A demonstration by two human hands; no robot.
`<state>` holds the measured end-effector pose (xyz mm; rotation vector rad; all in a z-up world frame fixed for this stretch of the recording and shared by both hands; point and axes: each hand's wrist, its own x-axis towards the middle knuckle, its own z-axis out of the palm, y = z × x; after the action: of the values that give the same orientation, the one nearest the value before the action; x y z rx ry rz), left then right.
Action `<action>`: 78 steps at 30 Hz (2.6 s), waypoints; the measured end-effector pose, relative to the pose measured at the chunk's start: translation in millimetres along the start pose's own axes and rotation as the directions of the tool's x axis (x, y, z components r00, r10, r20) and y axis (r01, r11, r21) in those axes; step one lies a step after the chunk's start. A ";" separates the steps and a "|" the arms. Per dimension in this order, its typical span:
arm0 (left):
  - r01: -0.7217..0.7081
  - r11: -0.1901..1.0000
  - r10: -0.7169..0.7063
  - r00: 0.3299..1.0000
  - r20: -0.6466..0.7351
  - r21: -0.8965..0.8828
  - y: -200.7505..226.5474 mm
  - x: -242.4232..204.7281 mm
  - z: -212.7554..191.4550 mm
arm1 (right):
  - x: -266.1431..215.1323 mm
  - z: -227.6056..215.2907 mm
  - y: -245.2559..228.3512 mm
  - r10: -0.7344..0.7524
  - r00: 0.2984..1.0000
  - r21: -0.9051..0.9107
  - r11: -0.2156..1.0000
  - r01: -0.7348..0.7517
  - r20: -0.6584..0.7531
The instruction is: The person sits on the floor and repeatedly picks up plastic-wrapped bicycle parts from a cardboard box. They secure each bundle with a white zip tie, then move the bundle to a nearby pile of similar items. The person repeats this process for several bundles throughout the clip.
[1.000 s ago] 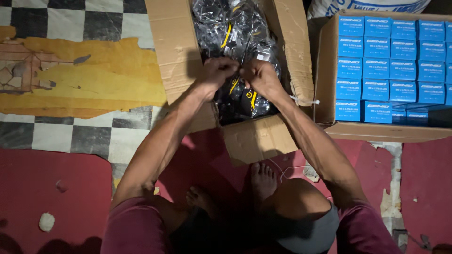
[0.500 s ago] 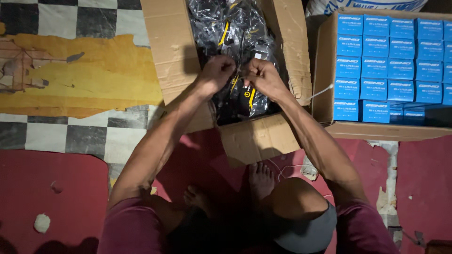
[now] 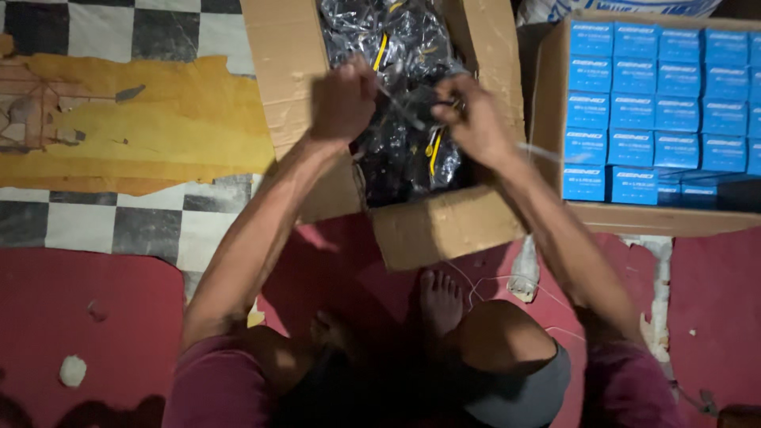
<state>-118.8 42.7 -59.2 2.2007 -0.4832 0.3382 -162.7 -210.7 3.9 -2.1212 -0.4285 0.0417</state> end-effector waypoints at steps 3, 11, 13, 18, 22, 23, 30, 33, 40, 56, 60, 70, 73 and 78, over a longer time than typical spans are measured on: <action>-0.099 0.987 0.094 0.994 -0.046 -0.124 27.4 20.4 -0.3 | -6.8 -32.1 -18.4 -0.075 0.997 -0.128 0.989 0.078 0.027; -0.237 0.939 0.201 0.966 -0.162 -0.249 134.5 48.2 -25.4 | 14.5 -76.1 -69.7 -0.195 0.979 0.044 0.979 0.198 -0.060; -0.218 0.879 0.183 0.975 -0.124 -0.423 155.3 59.1 -34.5 | 22.5 -80.6 -75.3 -0.174 0.983 0.086 0.980 0.179 -0.063; -0.259 0.877 0.238 0.966 -0.104 -0.405 163.5 72.7 -52.8 | 26.6 -69.6 -68.9 0.089 0.995 0.523 0.847 -0.094 0.035; -0.017 0.892 0.070 0.992 0.101 -0.451 130.0 95.1 -39.0 | 25.3 -50.2 -45.8 -0.009 1.000 0.511 0.859 0.010 -0.005; 0.164 0.743 -0.056 0.981 0.184 -0.649 114.8 104.0 -33.7 | 25.9 -46.3 -38.8 -0.077 0.997 0.495 0.865 0.079 -0.023; -0.109 0.993 0.114 0.979 -0.168 0.039 -58.3 107.9 -28.9 | -4.8 -40.8 -2.0 0.100 0.993 0.339 0.938 -0.071 -0.069; 0.130 0.919 -0.060 0.979 -0.193 0.373 -87.1 103.7 33.1 | -9.5 -41.6 3.1 0.159 0.985 0.398 0.910 -0.118 -0.073; -0.169 0.657 0.322 0.944 -0.070 0.734 -115.4 114.4 70.3 | -13.7 -49.5 12.4 0.265 0.962 0.424 0.880 -0.213 -0.067; 0.344 0.929 -0.358 0.929 -0.091 -0.138 -96.3 163.0 -28.5 | 68.1 -19.5 17.4 0.433 0.895 0.669 0.697 -0.257 -0.107; 0.059 0.918 -0.131 0.978 -0.160 -0.393 -48.9 157.6 -49.6 | 100.5 -0.3 22.6 0.401 0.904 0.844 0.528 -0.096 -0.148; 0.342 0.868 -0.220 0.915 0.339 -0.360 -45.9 70.8 6.9 | 98.8 -4.1 34.5 0.460 0.870 0.720 0.663 -0.204 -0.177; 0.081 0.994 -0.057 0.963 0.263 -0.079 -54.2 56.4 15.7 | 104.0 -4.2 33.0 0.438 0.893 0.678 0.688 -0.258 -0.105; -0.140 0.833 0.085 0.988 0.126 0.535 -62.9 42.5 34.8 | 89.9 -15.7 24.8 0.268 0.961 0.489 0.849 -0.201 -0.069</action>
<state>-50.0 42.0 -106.6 2.7600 -0.6318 0.4803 -68.2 -207.1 4.5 -1.6587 -0.0585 0.1312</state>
